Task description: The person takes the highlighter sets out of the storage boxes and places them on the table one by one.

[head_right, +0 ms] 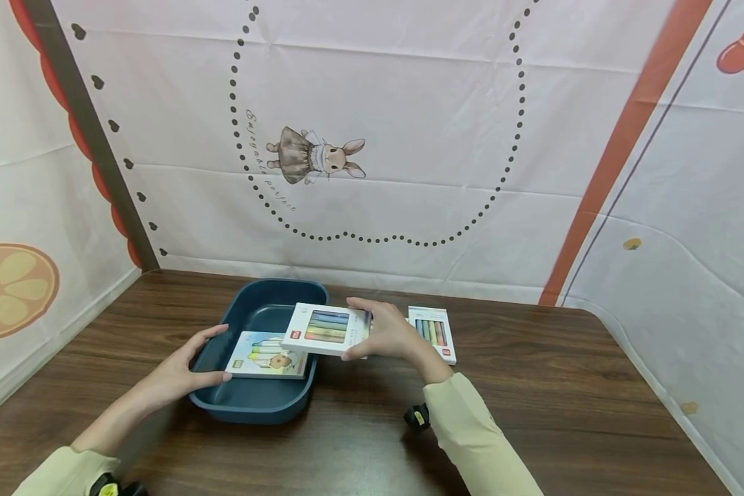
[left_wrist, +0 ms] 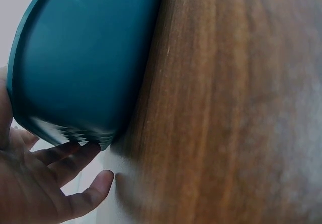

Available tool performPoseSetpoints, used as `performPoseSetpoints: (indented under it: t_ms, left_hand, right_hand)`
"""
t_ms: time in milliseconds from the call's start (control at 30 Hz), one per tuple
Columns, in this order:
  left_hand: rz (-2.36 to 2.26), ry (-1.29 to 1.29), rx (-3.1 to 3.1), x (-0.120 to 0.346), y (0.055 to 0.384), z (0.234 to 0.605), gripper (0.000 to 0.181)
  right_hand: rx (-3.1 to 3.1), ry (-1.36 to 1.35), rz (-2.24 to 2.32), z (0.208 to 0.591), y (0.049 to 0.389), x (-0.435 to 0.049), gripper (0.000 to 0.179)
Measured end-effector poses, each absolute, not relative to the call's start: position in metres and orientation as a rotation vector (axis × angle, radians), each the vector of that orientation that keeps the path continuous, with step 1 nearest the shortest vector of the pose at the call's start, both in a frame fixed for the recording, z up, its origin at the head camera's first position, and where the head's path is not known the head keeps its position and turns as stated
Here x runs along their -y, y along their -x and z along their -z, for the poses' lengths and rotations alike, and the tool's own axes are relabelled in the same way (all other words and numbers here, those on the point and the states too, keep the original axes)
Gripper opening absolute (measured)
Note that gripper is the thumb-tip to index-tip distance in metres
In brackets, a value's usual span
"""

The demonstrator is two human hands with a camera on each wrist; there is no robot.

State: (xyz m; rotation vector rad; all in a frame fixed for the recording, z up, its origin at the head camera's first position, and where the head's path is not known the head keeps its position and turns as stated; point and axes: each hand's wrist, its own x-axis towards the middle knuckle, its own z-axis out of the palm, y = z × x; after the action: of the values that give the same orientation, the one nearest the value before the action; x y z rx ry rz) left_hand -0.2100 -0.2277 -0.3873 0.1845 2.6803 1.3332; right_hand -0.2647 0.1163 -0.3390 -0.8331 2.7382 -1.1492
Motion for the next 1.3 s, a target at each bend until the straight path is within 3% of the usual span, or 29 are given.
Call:
performPoseSetpoints:
  t_ms: [1300]
  left_hand:
    - [-1.310, -0.138, -2.680, 0.226, 0.209, 0.386, 0.089]
  right_hand:
    - [-2.838, 0.728, 1.045, 0.333, 0.256, -0.187, 0.089]
